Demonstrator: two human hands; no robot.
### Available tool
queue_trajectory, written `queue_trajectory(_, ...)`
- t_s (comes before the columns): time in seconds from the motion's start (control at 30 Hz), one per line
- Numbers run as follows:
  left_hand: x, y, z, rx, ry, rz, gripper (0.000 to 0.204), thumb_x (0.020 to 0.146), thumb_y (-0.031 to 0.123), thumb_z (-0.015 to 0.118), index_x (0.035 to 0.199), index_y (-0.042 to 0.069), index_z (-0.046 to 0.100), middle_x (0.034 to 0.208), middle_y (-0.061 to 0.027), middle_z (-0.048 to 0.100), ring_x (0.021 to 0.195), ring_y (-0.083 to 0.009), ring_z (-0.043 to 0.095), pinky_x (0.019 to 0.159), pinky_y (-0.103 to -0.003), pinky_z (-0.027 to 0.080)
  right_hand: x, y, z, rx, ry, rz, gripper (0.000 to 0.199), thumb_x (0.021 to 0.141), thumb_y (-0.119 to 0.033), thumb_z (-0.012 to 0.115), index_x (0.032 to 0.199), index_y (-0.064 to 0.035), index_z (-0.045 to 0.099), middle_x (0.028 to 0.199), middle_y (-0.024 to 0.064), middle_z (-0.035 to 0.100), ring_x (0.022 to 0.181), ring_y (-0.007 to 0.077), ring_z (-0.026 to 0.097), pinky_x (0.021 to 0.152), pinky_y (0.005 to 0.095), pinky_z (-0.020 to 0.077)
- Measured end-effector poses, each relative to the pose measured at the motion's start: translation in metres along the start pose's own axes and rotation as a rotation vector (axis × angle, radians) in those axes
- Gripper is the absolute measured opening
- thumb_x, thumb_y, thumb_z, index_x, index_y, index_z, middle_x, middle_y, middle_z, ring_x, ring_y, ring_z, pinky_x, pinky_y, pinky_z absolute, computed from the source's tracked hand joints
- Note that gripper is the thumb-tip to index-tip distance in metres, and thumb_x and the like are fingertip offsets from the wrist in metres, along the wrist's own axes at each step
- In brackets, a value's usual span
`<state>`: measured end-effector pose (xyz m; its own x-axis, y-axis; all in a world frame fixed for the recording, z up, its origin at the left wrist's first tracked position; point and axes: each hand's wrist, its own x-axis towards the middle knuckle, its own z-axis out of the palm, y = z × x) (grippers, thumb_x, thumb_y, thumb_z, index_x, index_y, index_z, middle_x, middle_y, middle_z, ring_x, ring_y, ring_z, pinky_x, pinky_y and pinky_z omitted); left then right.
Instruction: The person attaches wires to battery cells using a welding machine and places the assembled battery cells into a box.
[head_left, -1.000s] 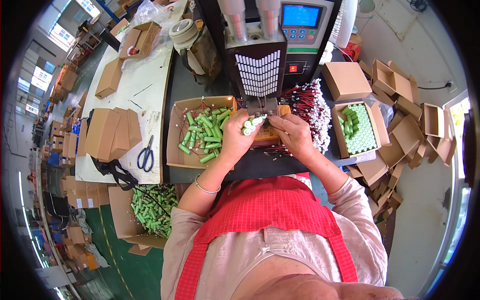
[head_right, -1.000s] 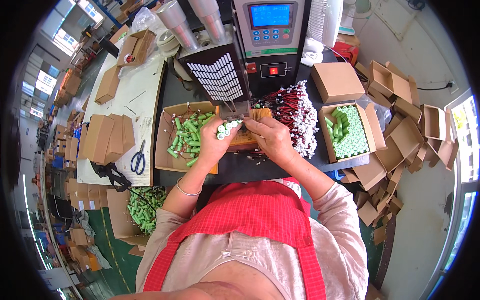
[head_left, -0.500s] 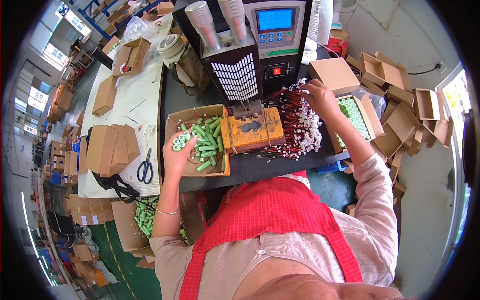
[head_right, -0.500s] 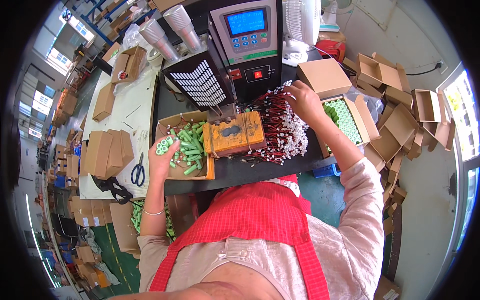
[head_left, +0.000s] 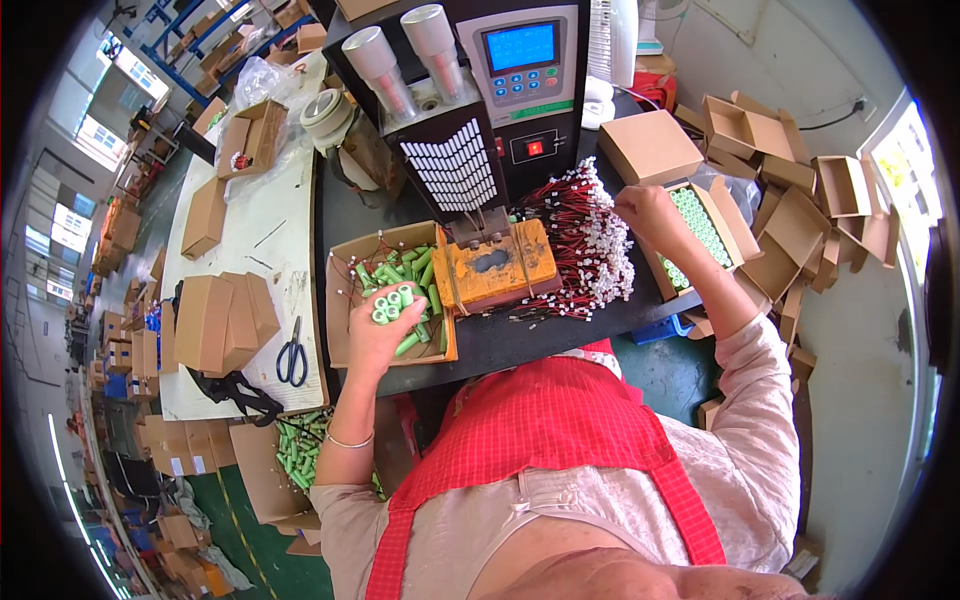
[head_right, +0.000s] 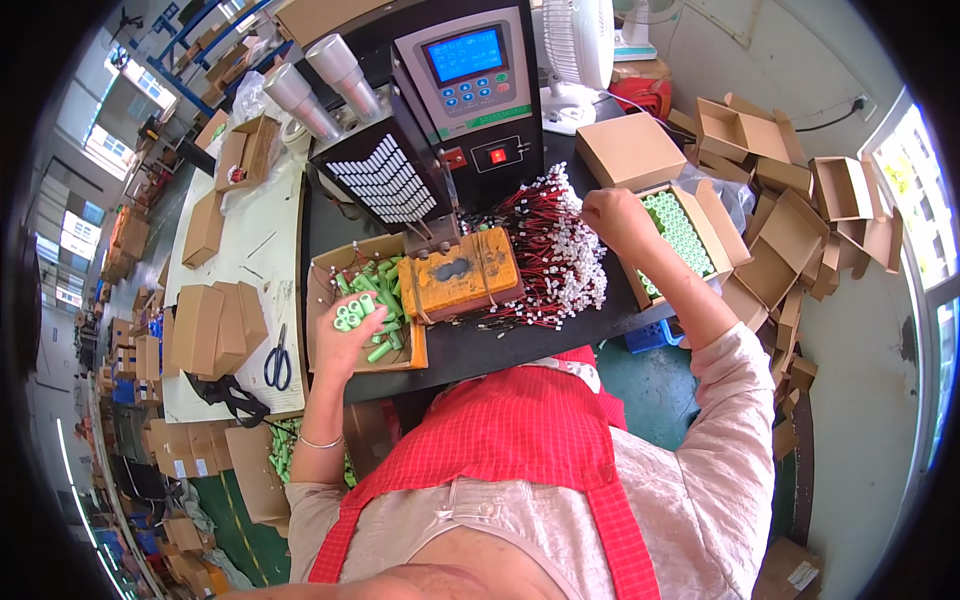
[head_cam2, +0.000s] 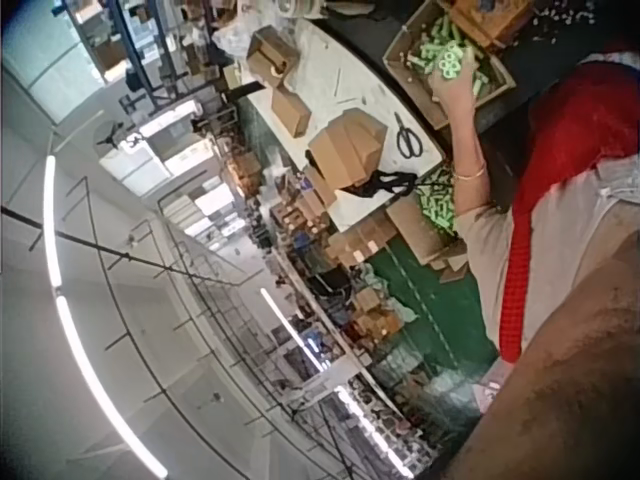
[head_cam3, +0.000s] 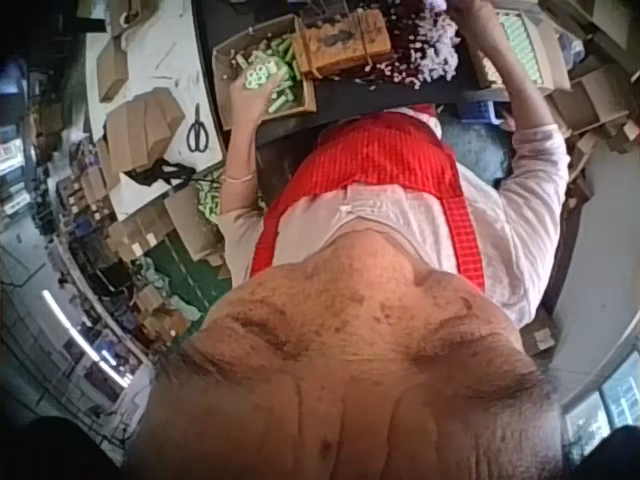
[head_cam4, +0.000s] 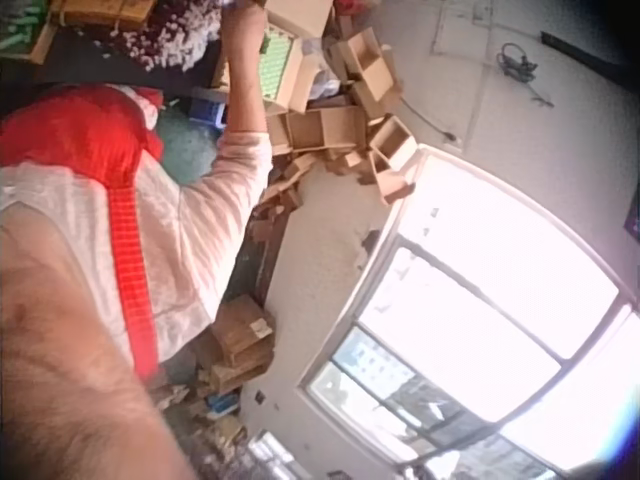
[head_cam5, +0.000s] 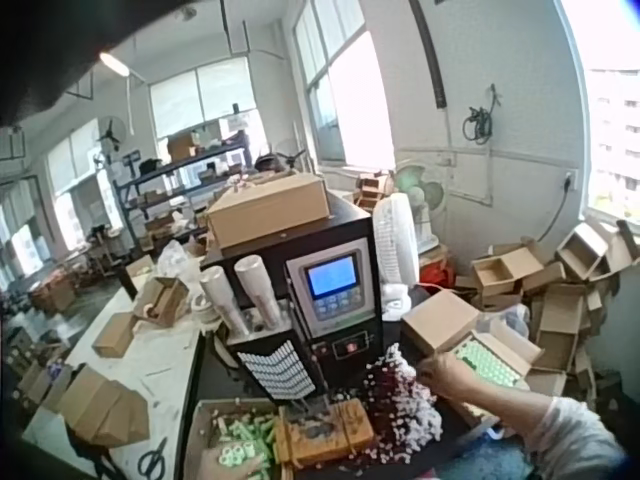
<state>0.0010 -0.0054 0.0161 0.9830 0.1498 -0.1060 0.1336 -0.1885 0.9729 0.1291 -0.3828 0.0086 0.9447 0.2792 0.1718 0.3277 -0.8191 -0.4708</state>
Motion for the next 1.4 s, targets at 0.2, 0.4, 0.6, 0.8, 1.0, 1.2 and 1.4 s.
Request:
queue_trajectory(0.2,0.003,0.013,0.034,-0.156,-0.145,0.031,0.024,0.077,0.004,0.067,0.099,-0.002,0.062,0.088,-0.0051,0.064,0.078,-0.0098,0.061,0.069,-0.023,0.052,-0.006,0.004,0.001,0.158,0.125,-0.023,0.013,0.073,-0.010,0.066,0.076,0.0016,0.061,0.076,0.0139,0.061,0.070,0.0274,0.060,0.064,0.0341,0.0476)
queue_trajectory(0.4,0.003,0.008,0.047,-0.115,-0.188,0.100,0.023,0.076,0.005,0.067,0.098,-0.002,0.062,0.086,-0.0029,0.062,0.078,-0.0093,0.060,0.069,-0.021,0.051,0.008,0.002,0.016,0.251,0.069,0.010,0.016,0.072,-0.014,0.066,0.076,0.0010,0.060,0.077,0.0152,0.061,0.071,0.0287,0.060,0.064,0.0354,0.0476)
queue_trajectory(0.6,-0.003,0.011,0.048,-0.148,-0.255,-0.014,0.027,0.077,0.000,0.063,0.103,-0.005,0.057,0.091,-0.0102,0.064,0.083,-0.0165,0.063,0.071,-0.028,0.054,-0.004,0.005,0.000,0.027,0.003,-0.031,0.013,0.071,-0.008,0.058,0.080,-0.0003,0.063,0.080,0.0169,0.061,0.075,0.0333,0.059,0.068,0.0379,0.0478)
queue_trajectory(0.8,0.002,0.013,0.076,-0.468,-0.278,-0.057,0.027,0.077,0.000,0.064,0.103,-0.003,0.056,0.092,-0.0102,0.063,0.083,-0.0179,0.062,0.070,-0.029,0.054,-0.026,-0.002,-0.019,0.340,0.259,0.065,0.013,0.077,-0.011,0.062,0.082,0.0013,0.060,0.066,0.0095,0.059,0.059,0.0152,0.056,0.057,0.0271,0.0456)
queue_trajectory(1.0,0.011,0.019,0.111,-0.669,-0.332,-0.147,0.027,0.076,0.004,0.067,0.101,0.001,0.057,0.094,-0.0083,0.063,0.083,-0.0153,0.062,0.068,-0.026,0.054,-0.055,-0.029,-0.022,0.841,0.263,0.111,0.012,0.085,-0.012,0.059,0.089,-0.0004,0.056,0.076,0.0005,0.056,0.069,0.0063,0.051,0.064,0.0198,0.0424)
queue_trajectory(1.2,0.004,0.024,0.124,-0.727,-0.343,-0.143,0.028,0.077,0.005,0.067,0.103,0.003,0.056,0.096,-0.0064,0.062,0.083,-0.0147,0.061,0.070,-0.027,0.052,-0.066,-0.048,-0.018,1.029,0.229,0.034,0.010,0.085,-0.007,0.058,0.090,0.0005,0.055,0.077,-0.0003,0.056,0.071,0.0047,0.052,0.065,0.0183,0.0422)
queue_trajectory(1.4,0.007,0.015,0.134,-0.744,-0.316,-0.159,0.028,0.078,0.002,0.064,0.104,0.000,0.056,0.095,-0.0078,0.062,0.084,-0.0168,0.061,0.071,-0.028,0.053,-0.020,-0.033,-0.014,0.359,0.060,0.159,0.016,0.073,-0.012,0.058,0.081,0.0020,0.060,0.064,0.0113,0.060,0.060,0.0172,0.058,0.060,0.0288,0.0467)
